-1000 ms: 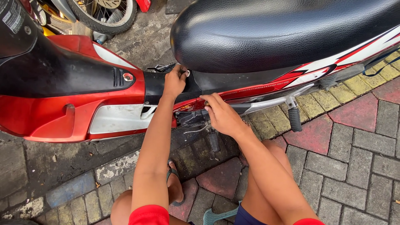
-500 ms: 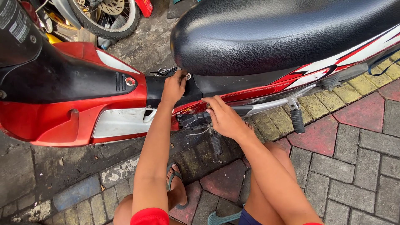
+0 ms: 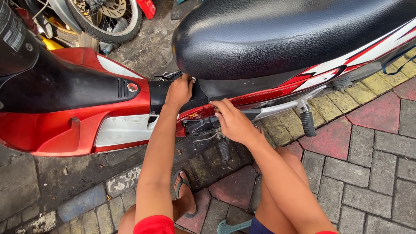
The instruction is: The person uses a screwdriver to remove a bolt from the side panel of a red motorcycle. They then use a wrench to loosen a nut on the same area before continuing to work on the motorcycle's body with the screwdriver.
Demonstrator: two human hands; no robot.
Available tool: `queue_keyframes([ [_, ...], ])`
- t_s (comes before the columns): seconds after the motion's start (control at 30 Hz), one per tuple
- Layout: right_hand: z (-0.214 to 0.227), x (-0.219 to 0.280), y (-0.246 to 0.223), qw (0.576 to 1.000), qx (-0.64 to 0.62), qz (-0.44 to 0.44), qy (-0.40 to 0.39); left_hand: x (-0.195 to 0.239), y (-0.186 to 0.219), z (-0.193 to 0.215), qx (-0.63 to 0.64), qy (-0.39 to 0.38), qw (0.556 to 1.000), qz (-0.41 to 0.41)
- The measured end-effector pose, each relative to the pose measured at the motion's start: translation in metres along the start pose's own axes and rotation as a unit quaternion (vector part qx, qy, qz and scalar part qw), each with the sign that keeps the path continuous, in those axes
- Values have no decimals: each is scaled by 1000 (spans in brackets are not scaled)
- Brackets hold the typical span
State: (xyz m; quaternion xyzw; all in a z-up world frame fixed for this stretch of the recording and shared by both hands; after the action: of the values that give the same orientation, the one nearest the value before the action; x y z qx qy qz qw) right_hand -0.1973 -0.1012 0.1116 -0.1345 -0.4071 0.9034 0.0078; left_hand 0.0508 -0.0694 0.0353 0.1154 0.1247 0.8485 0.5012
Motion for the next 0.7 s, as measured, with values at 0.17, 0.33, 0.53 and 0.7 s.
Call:
queue_keyframes([
  [0.17, 0, -1, -3, 1000, 4, 8, 1, -12, -3, -14, -63, -17, 997, 48],
  [0.33, -3, 0, 0, 1000, 0, 11, 2, -28, -20, -26, -55, 3, 992, 111],
  [0.53, -4, 2, 7, 1000, -12, -3, -5, -5, -29, -6, 166, 66, 970, 167],
  [0.7, 5, 2, 7, 1000, -2, -10, 8, 5, -11, 7, 202, 79, 973, 73],
])
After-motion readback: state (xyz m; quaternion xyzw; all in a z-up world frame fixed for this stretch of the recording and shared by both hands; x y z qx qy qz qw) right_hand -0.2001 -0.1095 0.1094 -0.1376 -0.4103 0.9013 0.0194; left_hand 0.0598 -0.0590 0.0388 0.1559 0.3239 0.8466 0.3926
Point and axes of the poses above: each hand's wrist, its own x-axis away from the middle knuckle, its own z-axis out of the back of the hand, y = z × x, the point moved 9 cm from there along -x, towards the middle knuckle, and after that the axes turned 13 degrees about -y, right-handed, at the moved point
